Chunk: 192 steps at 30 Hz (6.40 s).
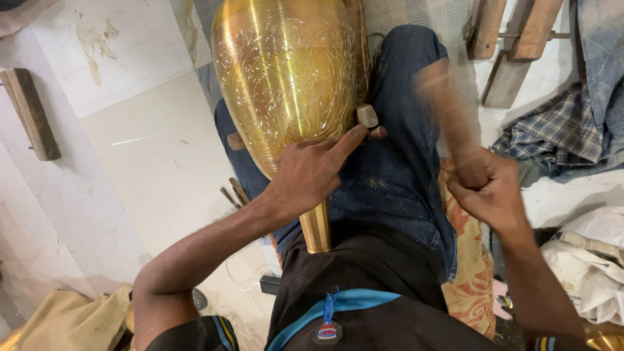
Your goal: The person sits on the floor with a wooden board across their lap, holds a chisel against a brass vase, and strikes the chisel with a wooden mallet to carve decorative patterns into the metal. They reposition the vase on the board between passes, mark the surface with a marker, and continue chiseling around the vase body.
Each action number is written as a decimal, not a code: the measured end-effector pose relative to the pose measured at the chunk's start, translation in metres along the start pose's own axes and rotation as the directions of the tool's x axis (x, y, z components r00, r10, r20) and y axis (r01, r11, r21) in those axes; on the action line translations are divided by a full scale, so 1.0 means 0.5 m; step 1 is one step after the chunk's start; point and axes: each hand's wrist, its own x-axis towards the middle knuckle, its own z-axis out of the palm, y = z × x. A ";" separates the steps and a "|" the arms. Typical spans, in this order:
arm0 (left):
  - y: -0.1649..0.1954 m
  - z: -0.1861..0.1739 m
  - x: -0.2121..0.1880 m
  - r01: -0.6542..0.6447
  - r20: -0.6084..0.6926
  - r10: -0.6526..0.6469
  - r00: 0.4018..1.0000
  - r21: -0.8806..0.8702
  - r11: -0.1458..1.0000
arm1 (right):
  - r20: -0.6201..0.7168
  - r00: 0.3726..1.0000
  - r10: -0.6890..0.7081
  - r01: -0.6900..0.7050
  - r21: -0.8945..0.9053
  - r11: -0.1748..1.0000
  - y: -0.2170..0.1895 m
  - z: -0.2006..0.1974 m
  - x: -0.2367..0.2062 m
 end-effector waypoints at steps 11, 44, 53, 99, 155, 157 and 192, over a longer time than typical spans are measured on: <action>-0.003 0.010 -0.017 -0.039 -0.122 0.042 0.992 0.033 0.999 | -0.096 0.990 -0.107 0.118 0.121 0.986 -0.053 -0.002 0.017; -0.001 0.006 -0.019 -0.005 -0.113 0.010 0.994 0.048 0.999 | -0.108 0.991 -0.080 0.080 0.000 0.997 -0.050 0.026 0.017; 0.000 0.007 -0.027 -0.005 -0.155 0.008 0.988 0.019 1.000 | -0.071 0.994 -0.084 0.092 0.120 0.989 -0.061 0.020 0.016; -0.025 0.000 -0.035 -0.001 -0.093 0.002 0.996 0.011 1.000 | -0.111 0.973 -0.204 0.204 -0.008 0.979 -0.133 0.064 0.040; -0.048 0.016 -0.053 -0.041 -0.215 0.034 0.976 -0.028 0.999 | -0.159 0.943 -0.293 0.276 -0.121 0.953 -0.180 0.054 0.032; -0.048 0.011 -0.056 -0.072 -0.257 0.063 0.964 -0.023 0.997 | -0.174 0.964 -0.200 0.246 0.313 0.917 -0.187 0.054 0.035; -0.053 -0.009 -0.064 -0.109 -0.294 0.094 0.951 -0.036 0.993 | -0.122 0.937 -0.328 0.315 -0.112 0.942 -0.203 0.048 0.040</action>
